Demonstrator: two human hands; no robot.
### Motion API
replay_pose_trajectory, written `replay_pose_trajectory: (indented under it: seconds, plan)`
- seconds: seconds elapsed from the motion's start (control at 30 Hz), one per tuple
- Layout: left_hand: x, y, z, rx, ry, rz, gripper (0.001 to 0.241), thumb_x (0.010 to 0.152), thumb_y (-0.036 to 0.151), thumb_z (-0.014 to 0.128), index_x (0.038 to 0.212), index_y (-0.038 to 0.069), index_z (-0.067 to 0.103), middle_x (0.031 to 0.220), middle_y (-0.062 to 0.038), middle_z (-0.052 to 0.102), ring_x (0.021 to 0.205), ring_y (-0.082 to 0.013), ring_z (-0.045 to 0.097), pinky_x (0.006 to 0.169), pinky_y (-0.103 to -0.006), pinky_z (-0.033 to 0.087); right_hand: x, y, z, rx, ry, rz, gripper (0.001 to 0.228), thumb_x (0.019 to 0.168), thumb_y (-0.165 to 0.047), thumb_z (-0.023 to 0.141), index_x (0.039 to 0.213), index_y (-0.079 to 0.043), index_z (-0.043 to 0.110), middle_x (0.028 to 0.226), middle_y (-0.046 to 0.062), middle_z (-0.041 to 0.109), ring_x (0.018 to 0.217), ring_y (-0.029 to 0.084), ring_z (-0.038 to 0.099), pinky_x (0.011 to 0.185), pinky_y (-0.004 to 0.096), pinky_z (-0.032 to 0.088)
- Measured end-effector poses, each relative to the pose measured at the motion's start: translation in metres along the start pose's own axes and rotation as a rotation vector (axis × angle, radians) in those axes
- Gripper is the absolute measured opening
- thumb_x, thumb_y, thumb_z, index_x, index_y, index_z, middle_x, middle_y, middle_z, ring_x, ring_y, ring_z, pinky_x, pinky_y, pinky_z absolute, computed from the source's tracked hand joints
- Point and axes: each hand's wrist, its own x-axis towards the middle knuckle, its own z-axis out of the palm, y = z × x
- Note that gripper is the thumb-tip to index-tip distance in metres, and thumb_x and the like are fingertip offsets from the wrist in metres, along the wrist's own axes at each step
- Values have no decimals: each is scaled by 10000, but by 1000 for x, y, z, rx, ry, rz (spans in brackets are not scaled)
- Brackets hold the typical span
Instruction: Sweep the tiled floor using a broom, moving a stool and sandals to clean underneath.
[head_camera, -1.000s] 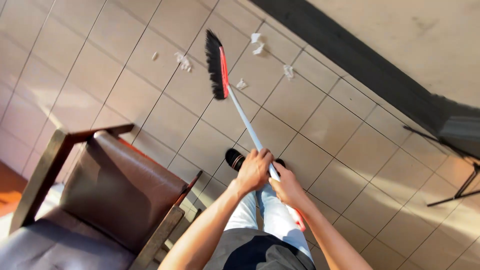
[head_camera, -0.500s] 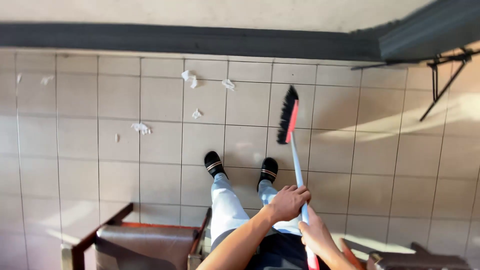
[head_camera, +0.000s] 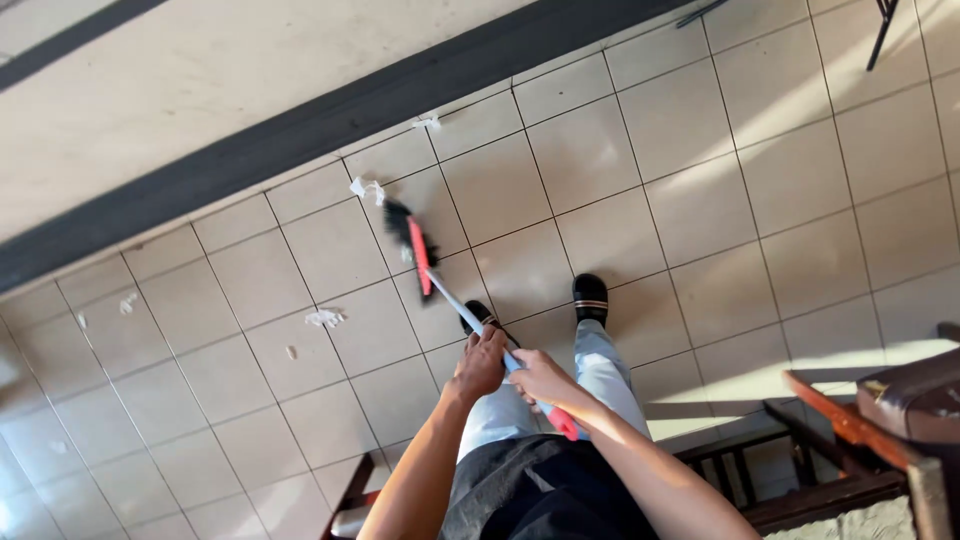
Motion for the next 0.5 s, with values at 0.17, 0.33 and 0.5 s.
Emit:
replay_pose_trajectory:
  seconds: [0.17,0.33,0.5]
  plan:
    - [-9,54,-17,158,-87,219,276,842,74,638,1111,52,579,1205,-176,548,1164,-459,511,997,-536,447,-74,0,-4,-147,200,-81,495,861,-65,609,1355,-98,611,625,78,558,419,154,498,389,344,400]
    - [-7,109,-20,117,-217,393,283,857,56,618,1137,50,578,1215,-149,564,1167,-409,533,1023,-516,444,-95,45,-4,-495,567,-208,680,818,-78,653,1467,-53,454,840,205,704,625,286,728,581,424,565]
    - [35,61,-13,347,-276,701,392,588,116,722,975,122,659,1173,-84,600,1201,-313,576,1037,-449,476,-51,-2,25,-373,537,-90,624,856,-107,643,1433,-20,421,938,306,720,865,412,746,751,493,581]
